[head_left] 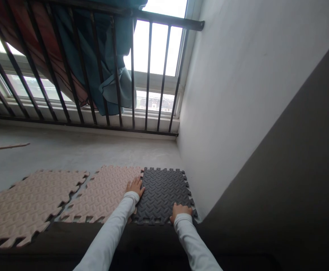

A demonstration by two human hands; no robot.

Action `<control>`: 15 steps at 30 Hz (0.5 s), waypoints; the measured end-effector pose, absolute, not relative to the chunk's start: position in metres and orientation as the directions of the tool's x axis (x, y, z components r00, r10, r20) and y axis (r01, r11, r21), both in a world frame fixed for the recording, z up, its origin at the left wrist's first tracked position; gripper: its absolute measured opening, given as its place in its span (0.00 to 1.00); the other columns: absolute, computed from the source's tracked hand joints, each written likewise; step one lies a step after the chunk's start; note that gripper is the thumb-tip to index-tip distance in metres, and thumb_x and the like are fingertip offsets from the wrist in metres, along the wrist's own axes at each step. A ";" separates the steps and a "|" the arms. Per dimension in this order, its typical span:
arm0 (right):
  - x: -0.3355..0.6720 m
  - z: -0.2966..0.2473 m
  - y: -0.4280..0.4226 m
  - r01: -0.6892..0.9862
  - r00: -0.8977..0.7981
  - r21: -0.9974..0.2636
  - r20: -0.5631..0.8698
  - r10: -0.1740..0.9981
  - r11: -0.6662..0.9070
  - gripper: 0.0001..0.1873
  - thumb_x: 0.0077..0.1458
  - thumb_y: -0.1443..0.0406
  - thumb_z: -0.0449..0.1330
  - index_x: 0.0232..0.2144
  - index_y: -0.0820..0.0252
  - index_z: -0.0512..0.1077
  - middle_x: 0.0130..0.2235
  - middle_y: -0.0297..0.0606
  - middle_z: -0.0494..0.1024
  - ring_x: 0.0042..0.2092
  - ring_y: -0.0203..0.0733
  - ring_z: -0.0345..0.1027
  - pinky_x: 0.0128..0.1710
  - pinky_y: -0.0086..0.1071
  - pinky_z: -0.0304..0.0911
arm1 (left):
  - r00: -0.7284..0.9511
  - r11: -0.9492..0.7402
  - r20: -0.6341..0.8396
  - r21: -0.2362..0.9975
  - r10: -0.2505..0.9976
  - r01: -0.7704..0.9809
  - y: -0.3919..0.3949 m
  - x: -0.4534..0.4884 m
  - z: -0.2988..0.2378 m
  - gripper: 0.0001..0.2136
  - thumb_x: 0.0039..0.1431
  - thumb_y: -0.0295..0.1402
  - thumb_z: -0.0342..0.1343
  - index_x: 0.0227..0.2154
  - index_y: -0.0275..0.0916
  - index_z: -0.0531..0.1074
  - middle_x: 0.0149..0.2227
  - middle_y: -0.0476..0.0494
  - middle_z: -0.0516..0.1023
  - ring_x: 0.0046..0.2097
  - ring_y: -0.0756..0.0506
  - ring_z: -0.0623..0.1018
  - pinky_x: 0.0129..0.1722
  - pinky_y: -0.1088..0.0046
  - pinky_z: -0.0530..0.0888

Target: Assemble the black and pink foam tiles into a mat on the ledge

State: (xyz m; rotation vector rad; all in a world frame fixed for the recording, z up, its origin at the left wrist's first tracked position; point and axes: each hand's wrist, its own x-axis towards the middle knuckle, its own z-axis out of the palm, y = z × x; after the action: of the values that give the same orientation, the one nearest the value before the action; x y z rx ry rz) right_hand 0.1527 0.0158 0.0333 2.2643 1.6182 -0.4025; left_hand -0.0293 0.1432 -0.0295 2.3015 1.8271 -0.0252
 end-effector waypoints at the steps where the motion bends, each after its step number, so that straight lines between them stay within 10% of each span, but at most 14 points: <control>1: 0.153 0.033 0.015 0.947 0.318 0.103 -0.406 0.857 -0.303 0.33 0.40 0.61 0.59 0.51 0.60 0.60 0.46 0.49 0.71 0.48 0.54 0.62 0.45 0.48 0.54 | 0.242 -0.219 -0.151 0.157 0.958 0.963 0.148 -0.029 -0.029 0.23 0.55 0.40 0.37 0.52 0.40 0.59 0.61 0.46 0.46 0.61 0.45 0.47 0.57 0.55 0.47; 15: 0.151 0.041 0.018 0.946 0.320 0.093 -0.407 0.855 -0.310 0.25 0.37 0.63 0.61 0.43 0.59 0.68 0.43 0.48 0.73 0.45 0.49 0.66 0.43 0.45 0.57 | 0.230 -0.205 -0.197 0.139 0.953 0.969 0.173 -0.023 -0.030 0.27 0.54 0.37 0.39 0.57 0.37 0.47 0.60 0.42 0.50 0.60 0.49 0.52 0.57 0.68 0.51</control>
State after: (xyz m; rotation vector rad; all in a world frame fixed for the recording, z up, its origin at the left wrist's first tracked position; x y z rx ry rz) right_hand 0.1514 0.0179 0.0408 2.2768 1.6155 -0.4070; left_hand -0.0231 0.1732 -0.0302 2.2706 1.8145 -0.0987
